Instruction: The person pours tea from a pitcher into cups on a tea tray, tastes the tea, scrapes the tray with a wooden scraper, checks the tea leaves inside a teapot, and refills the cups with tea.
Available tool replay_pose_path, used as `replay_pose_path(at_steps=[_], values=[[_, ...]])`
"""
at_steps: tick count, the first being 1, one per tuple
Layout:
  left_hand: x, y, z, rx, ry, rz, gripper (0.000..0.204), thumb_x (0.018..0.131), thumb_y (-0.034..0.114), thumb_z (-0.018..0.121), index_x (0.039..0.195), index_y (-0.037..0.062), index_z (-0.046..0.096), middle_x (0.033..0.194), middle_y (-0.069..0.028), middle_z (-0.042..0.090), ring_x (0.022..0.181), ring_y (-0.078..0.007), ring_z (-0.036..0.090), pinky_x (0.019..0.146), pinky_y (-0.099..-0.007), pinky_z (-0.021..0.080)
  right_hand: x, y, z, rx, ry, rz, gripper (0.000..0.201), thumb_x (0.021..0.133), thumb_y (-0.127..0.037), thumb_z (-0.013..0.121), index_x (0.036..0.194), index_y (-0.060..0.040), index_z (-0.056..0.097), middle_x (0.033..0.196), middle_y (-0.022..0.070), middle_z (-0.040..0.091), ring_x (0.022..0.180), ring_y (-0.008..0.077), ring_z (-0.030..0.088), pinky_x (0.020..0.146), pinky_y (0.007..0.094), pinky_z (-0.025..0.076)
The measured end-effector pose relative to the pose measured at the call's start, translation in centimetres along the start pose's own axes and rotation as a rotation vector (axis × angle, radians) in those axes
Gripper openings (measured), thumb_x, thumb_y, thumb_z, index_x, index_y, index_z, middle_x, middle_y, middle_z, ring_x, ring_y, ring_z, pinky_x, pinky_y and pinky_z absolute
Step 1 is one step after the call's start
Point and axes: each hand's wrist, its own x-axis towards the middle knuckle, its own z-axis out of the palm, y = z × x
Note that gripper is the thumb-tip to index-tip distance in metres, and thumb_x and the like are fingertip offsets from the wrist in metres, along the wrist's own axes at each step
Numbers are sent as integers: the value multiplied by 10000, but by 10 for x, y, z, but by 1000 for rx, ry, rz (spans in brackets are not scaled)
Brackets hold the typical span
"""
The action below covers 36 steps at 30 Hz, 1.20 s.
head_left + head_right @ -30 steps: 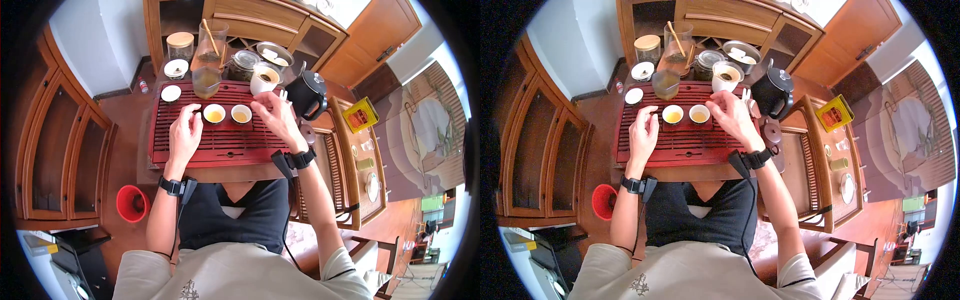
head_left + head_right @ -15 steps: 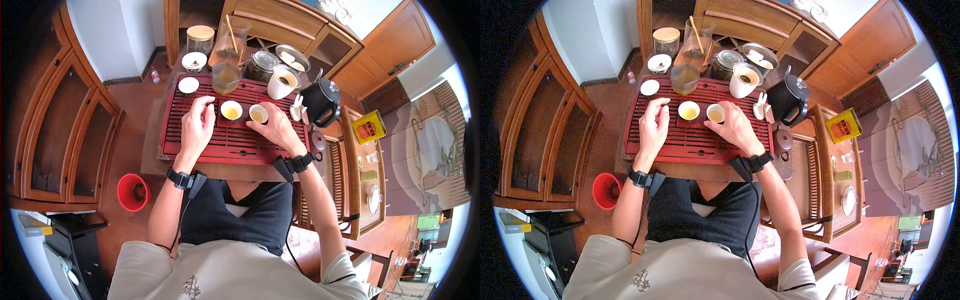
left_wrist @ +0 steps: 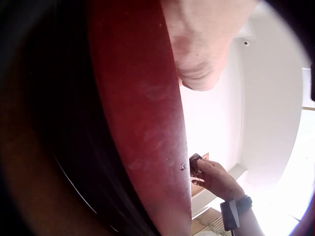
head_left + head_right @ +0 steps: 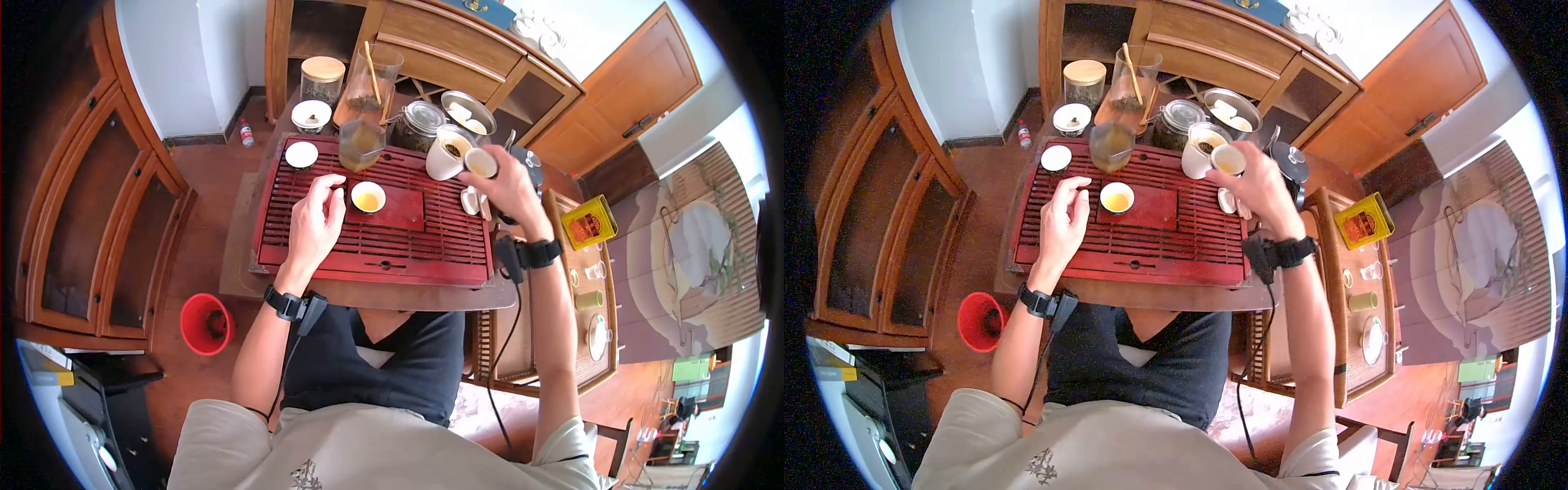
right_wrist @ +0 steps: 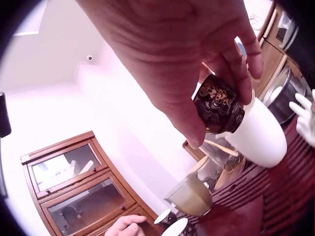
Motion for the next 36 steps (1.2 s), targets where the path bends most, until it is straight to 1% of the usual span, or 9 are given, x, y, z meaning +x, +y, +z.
replay_pose_path(at_steps=[5,9,14,18,21,24,29,33,36], values=[[0,-4,3,-25,49,67,188,938,46,563,1126,34,562,641,-105,546,520,-193,522,526,-323,425,38,16,-18,-134,14,-9,598,727,-358,791,1160,9,603,1031,233,683,990,350,668,866,413,518],[1,-7,5,-61,83,76,180,933,33,561,1113,30,565,649,-111,558,525,-192,530,533,-318,432,59,23,-12,-248,11,-128,573,717,-333,783,1158,-11,607,1012,220,689,993,373,648,888,425,503],[1,-6,2,-55,70,17,168,932,28,559,1100,29,570,641,-113,561,526,-180,533,534,-309,434,60,14,-1,-615,4,-229,433,742,-208,732,1161,-157,636,1087,140,628,1079,318,579,892,448,462],[1,-7,2,-66,59,-5,163,938,29,553,1100,27,569,655,-119,585,534,-177,548,537,-307,439,61,15,6,-734,91,-354,486,736,-121,715,1209,-160,614,1053,111,565,1075,300,528,866,439,436],[1,-6,3,-82,75,20,160,942,32,547,1100,26,569,666,-127,599,538,-180,560,542,-309,445,59,14,6,-772,150,-411,369,799,-134,646,1164,-187,639,1067,101,573,1078,268,536,871,424,431],[0,-3,2,-78,75,10,159,943,32,544,1100,27,568,671,-132,606,543,-184,571,547,-313,451,50,13,3,-705,252,-470,407,774,-120,670,1177,-167,628,1075,107,577,1070,278,545,863,421,433],[0,-3,0,-55,55,-8,161,943,27,544,1102,27,567,671,-127,603,544,-183,567,547,-313,452,19,2,-4,-205,257,-294,533,731,-144,762,1218,-68,560,1111,161,574,1056,344,561,908,437,450],[0,1,-1,-50,34,-27,166,940,18,548,1105,26,568,663,-114,589,552,-168,561,544,-307,446,-19,-3,13,-37,163,-232,556,732,-231,803,1168,24,572,1105,220,603,1053,357,591,923,408,475],[0,0,-1,-32,51,11,164,939,14,547,1102,21,567,656,-105,575,553,-154,553,544,-299,440,-35,1,40,82,-20,-118,551,725,-271,811,1133,33,599,1071,219,634,1018,355,618,921,409,487]])
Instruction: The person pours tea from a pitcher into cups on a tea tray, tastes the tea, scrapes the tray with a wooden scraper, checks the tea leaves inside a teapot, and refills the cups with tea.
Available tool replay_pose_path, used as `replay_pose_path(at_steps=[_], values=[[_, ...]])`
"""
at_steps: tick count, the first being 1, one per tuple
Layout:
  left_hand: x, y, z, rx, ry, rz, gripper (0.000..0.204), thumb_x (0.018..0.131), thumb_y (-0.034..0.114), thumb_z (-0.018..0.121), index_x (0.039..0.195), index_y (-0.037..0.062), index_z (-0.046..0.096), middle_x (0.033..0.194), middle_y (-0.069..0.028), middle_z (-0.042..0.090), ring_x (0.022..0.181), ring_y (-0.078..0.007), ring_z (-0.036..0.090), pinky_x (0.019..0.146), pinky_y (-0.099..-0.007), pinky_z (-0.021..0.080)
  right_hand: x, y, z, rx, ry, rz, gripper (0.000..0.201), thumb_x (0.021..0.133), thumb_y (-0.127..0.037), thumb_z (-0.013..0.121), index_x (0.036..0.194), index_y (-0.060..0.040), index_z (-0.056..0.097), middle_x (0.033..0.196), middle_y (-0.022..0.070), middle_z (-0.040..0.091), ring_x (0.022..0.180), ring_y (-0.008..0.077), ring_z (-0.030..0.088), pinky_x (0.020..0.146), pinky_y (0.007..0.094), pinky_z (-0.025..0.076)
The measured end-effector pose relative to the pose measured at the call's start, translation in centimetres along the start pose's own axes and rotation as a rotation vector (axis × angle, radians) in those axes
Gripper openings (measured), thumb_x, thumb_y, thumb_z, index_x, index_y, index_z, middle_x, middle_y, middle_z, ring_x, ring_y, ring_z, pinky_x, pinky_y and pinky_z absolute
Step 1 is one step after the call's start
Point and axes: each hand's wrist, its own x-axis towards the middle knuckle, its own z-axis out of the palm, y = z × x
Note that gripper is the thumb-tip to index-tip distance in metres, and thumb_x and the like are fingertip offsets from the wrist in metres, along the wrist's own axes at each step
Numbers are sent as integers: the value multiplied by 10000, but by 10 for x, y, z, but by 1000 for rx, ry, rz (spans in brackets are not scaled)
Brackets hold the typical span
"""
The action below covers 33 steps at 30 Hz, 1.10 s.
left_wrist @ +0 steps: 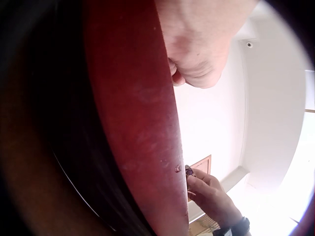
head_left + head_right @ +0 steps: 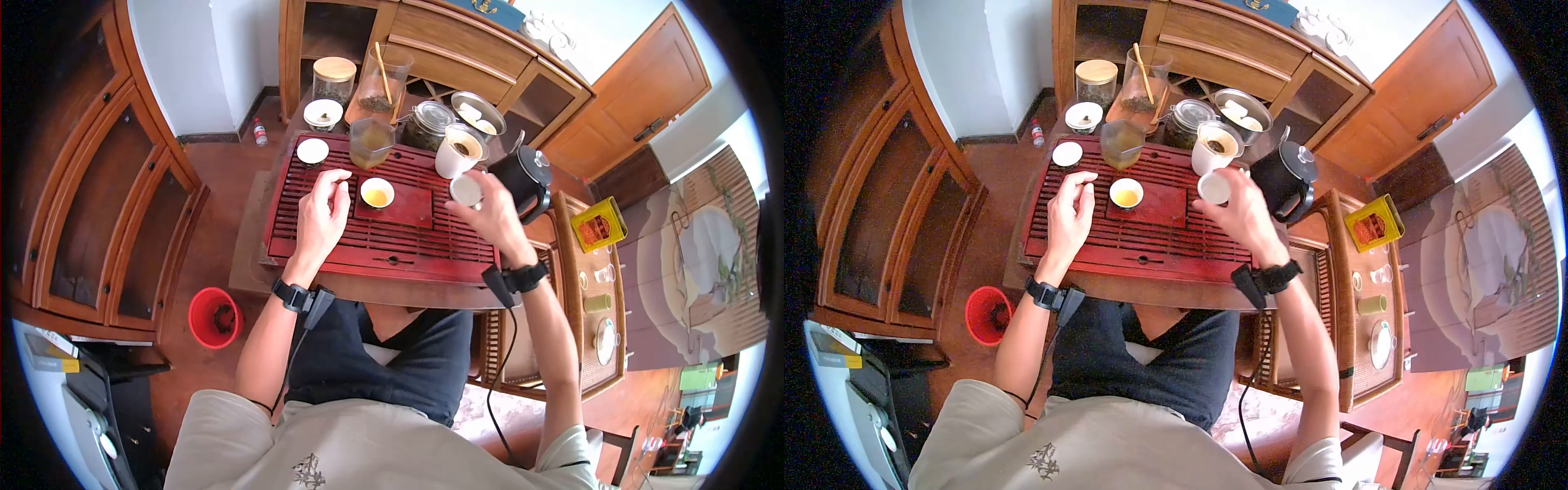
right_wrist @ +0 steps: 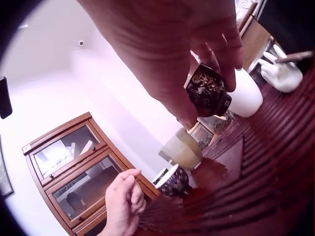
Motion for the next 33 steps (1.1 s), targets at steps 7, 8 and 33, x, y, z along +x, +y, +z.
replay_pose_path(at_steps=[7,8,33], values=[[1,-8,3,27,53,87,161,944,15,543,1102,13,575,676,-106,586,567,-132,554,559,-288,446,-3,14,60,-1,-4,-12,615,738,-332,802,1158,38,547,1060,227,638,1020,356,622,909,421,489],[1,-7,2,10,63,72,161,946,18,542,1103,15,577,705,-96,603,589,-115,554,564,-275,443,-3,14,62,-25,-23,-1,667,731,-340,811,1192,33,504,1084,230,608,1039,368,595,915,432,478],[18,73,-11,263,170,581,198,863,-46,611,1060,-22,619,781,-117,668,510,-147,572,479,-273,444,-105,-158,98,850,-580,134,401,867,-362,714,873,25,608,555,12,423,521,97,368,471,313,340]])
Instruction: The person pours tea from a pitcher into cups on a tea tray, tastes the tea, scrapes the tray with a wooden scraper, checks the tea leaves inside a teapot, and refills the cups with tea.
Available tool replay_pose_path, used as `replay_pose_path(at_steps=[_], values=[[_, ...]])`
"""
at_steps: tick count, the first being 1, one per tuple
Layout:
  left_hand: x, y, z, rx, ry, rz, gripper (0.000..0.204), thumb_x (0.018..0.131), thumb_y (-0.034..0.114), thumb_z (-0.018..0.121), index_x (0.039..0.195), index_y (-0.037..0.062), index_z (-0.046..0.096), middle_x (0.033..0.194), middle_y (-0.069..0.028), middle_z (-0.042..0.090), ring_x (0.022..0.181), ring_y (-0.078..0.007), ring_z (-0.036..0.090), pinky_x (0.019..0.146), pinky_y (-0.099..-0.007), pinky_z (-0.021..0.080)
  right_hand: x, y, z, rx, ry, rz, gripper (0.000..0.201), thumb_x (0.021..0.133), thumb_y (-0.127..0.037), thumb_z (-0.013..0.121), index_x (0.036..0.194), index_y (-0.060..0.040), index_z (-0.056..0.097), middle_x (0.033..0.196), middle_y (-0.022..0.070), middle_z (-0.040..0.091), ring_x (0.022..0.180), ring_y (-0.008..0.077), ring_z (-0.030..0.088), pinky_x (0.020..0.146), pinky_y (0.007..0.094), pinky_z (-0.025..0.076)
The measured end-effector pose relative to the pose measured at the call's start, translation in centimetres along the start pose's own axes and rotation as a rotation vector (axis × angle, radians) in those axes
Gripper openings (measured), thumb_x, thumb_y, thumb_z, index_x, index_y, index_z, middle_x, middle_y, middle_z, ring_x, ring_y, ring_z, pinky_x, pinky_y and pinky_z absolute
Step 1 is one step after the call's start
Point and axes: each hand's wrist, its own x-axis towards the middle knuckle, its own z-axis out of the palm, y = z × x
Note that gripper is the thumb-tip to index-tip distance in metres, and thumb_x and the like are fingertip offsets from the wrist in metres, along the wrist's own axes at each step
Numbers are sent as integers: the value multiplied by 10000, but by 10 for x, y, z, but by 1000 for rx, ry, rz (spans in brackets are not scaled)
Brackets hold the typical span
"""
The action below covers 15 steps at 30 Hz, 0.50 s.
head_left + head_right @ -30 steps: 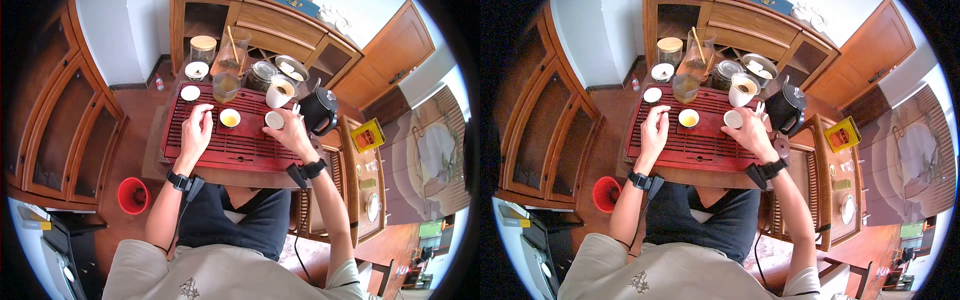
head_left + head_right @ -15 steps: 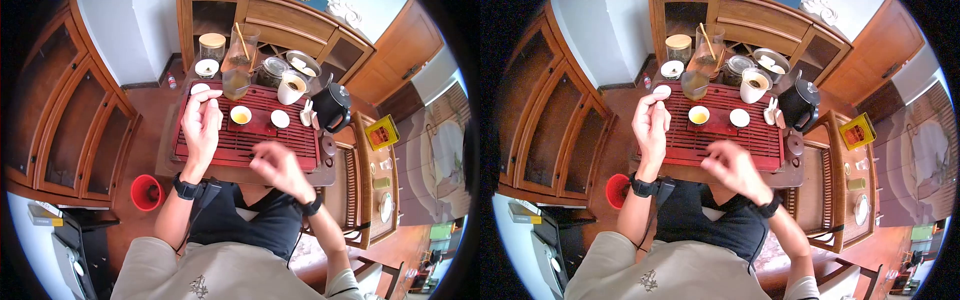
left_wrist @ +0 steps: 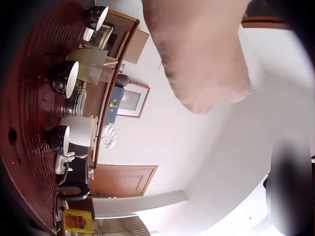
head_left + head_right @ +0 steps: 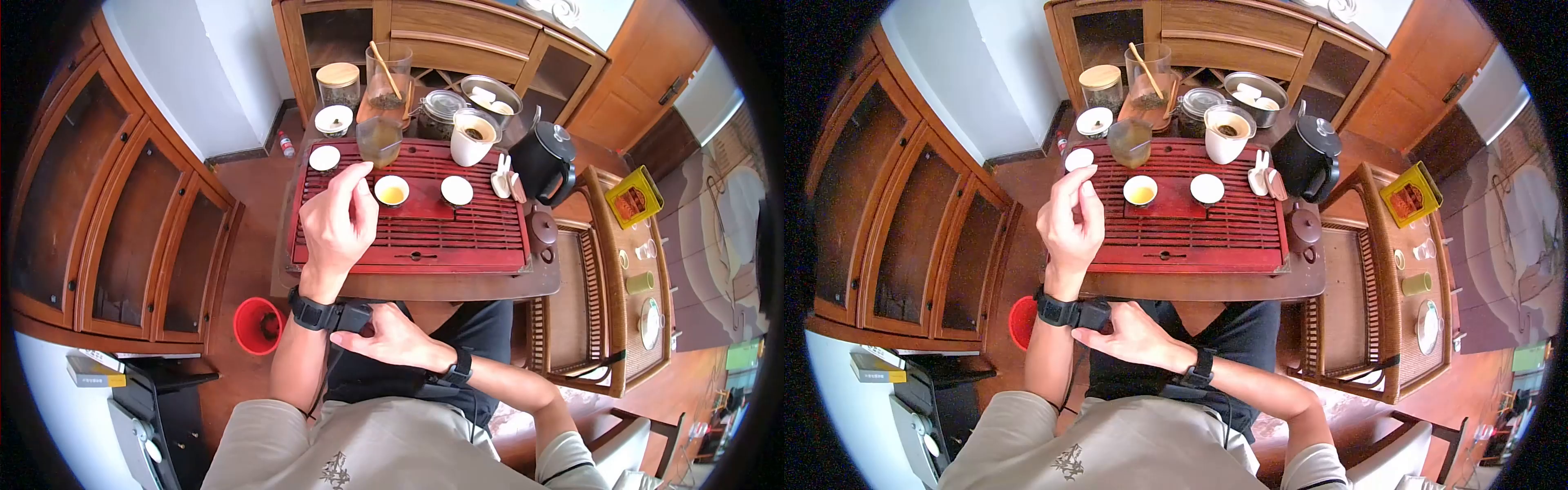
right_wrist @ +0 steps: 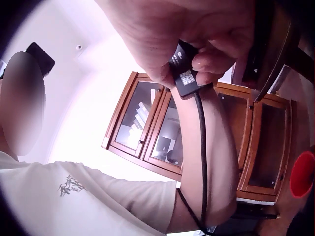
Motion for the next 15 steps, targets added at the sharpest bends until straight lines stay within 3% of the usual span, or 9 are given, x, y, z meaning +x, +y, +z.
replay_pose_path(at_steps=[2,4,6,7,8,10,11,13,15], values=[[-1,-9,-1,68,-44,57,174,885,-35,590,1056,-24,621,822,-103,682,535,-94,563,483,-257,437,-1,-3,2,-11,56,-71,421,869,-372,698,872,37,602,544,47,442,504,135,381,478,339,371],[-4,-11,1,138,-84,117,155,907,-25,570,1052,-26,624,863,-89,696,560,-41,554,487,-240,430,0,-9,-1,-75,61,-53,437,866,-397,671,838,31,589,597,171,572,547,331,559,568,427,459],[-7,-10,4,-29,-106,-265,198,879,-32,593,1071,8,619,743,-84,640,509,-132,553,482,-272,424,5,-9,-8,-169,-9,-13,469,863,-435,668,829,28,593,616,184,593,576,353,589,577,435,469],[-7,-16,8,-168,-21,-322,176,907,-24,561,1071,13,614,736,-52,621,544,-69,518,491,-247,402,7,-8,-12,-261,-82,30,502,860,-472,665,819,24,597,634,198,613,605,375,619,587,442,480],[-11,-24,12,-239,37,-372,156,926,-24,538,1063,4,608,747,-14,601,595,-30,481,519,-228,396,9,-6,-16,-263,-80,27,502,860,-472,665,819,24,597,634,198,613,605,375,619,587,442,480],[-22,-38,10,-370,22,-528,149,937,-22,527,1058,8,609,763,5,592,608,-28,470,536,-215,384,11,-1,-26,-313,-79,-101,543,854,-522,656,826,18,607,686,195,653,653,360,658,616,431,508],[-27,-43,10,-368,25,-526,149,937,-22,527,1058,8,609,763,5,592,608,-28,470,536,-215,384,10,-8,-36,-340,-87,-112,528,861,-514,653,878,13,633,731,178,683,698,340,682,639,421,527],[-37,-50,10,-407,-23,-643,119,1001,51,491,1060,32,592,684,67,474,533,5,344,457,-189,261,10,-10,-56,-354,57,-152,459,856,-439,680,950,9,650,757,159,694,725,313,693,660,402,535],[-49,-55,10,-411,-85,-674,113,1003,69,498,1052,38,595,665,77,452,528,5,342,454,-188,256,18,-10,-76,-414,247,-194,415,835,-367,711,983,16,648,804,166,688,756,314,686,684,406,535]])
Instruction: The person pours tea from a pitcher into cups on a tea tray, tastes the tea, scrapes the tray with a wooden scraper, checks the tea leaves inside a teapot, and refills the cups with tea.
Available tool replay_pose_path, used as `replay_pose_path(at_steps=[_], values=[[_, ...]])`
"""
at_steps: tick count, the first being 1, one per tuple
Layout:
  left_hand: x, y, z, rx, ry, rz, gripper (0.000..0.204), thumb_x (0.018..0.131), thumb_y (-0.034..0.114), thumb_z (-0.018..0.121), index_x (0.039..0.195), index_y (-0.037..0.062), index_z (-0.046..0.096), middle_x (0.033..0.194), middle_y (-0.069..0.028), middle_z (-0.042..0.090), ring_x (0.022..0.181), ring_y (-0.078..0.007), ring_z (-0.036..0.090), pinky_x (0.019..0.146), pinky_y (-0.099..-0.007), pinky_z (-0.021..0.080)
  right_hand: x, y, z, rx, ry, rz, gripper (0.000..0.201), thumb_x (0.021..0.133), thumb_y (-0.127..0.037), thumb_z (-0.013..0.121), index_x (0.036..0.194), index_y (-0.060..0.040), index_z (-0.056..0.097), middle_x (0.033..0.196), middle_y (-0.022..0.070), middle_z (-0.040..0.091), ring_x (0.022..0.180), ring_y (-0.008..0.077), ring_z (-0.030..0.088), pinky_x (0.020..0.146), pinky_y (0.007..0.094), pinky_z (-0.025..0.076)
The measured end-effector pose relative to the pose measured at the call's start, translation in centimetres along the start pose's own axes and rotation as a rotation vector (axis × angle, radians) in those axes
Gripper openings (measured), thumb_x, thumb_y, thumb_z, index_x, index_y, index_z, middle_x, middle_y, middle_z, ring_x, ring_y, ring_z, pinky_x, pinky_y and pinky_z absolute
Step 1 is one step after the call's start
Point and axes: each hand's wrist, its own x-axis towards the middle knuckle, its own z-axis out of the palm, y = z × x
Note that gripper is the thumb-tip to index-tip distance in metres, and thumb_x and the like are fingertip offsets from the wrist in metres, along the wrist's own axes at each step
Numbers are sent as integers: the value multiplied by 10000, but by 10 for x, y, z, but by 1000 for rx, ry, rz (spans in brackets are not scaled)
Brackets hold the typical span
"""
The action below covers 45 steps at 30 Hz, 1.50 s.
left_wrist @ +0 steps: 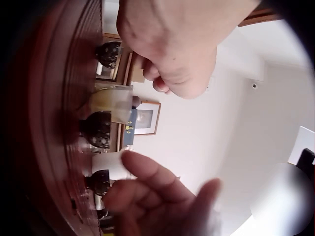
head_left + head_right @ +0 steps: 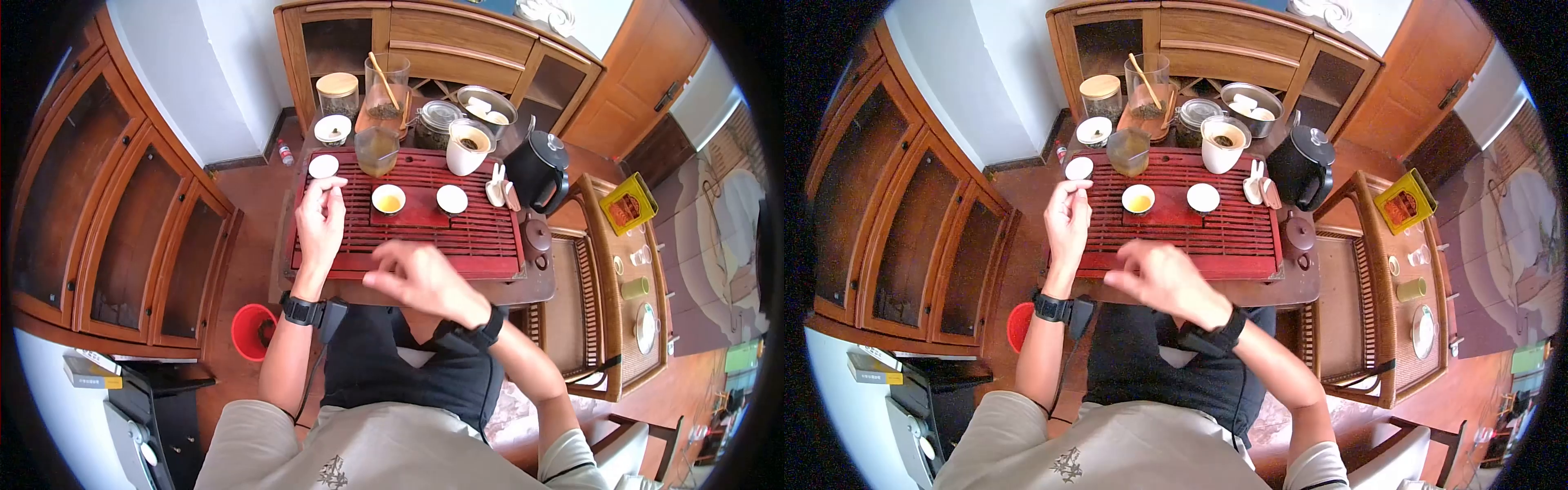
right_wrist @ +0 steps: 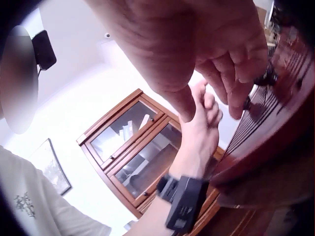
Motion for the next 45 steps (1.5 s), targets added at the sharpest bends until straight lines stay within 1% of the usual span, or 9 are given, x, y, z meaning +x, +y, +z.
replay_pose_path(at_steps=[3,5,9,14,19,27,33,37,45], values=[[-13,-15,4,25,-91,-75,118,1006,102,509,1046,43,603,629,87,418,518,2,339,451,-192,253,22,25,-15,-247,198,-91,501,809,-318,736,1121,36,568,987,201,617,954,361,608,838,416,500],[-16,-18,1,10,-159,-189,124,976,73,528,1029,5,617,686,36,526,606,-18,425,534,-210,355,34,33,-19,-395,292,-140,561,803,-315,742,1186,30,520,1051,210,578,994,370,580,866,416,489],[-12,-16,1,14,-126,-208,121,975,70,525,1018,5,618,675,35,513,598,-17,416,523,-214,346,58,49,-11,-587,308,-144,679,780,-319,770,1246,83,482,1166,227,547,1092,386,548,936,441,464],[-12,-20,1,30,-168,-257,103,966,62,530,993,15,618,645,39,480,574,-22,406,507,-220,335,75,55,-2,-640,173,15,681,763,-358,770,1232,51,495,1110,215,585,1077,382,566,928,444,472],[-13,-19,1,22,-143,-258,102,958,50,529,986,18,622,646,36,496,573,-25,413,507,-227,345,79,63,-5,-624,203,-36,578,740,-372,787,1099,24,569,983,183,644,976,343,633,840,439,520],[-14,-15,2,53,-156,-236,107,937,43,536,974,24,634,617,9,499,555,-40,406,513,-245,351,69,26,-78,-400,271,-35,579,730,-363,805,1123,15,611,1003,219,684,942,353,676,822,419,541],[-14,-18,1,48,-172,-244,103,929,49,539,963,25,633,614,-2,516,546,-42,405,511,-249,348,77,23,-153,-507,313,136,614,733,-333,791,1183,41,603,1062,241,676,995,337,673,879,390,524],[-14,-17,1,49,-155,-207,102,922,44,541,964,26,632,627,-7,533,547,-44,421,512,-246,349,88,43,-189,-673,305,68,580,725,-314,781,1185,-6,608,1081,222,673,1037,359,644,914,412,501],[-14,-17,2,65,-173,-222,102,918,48,540,962,14,625,705,-46,614,570,-72,510,546,-267,409,106,59,-191,-970,222,172,527,697,-238,782,1151,-44,597,1174,191,625,1095,332,613,904,420,508]])
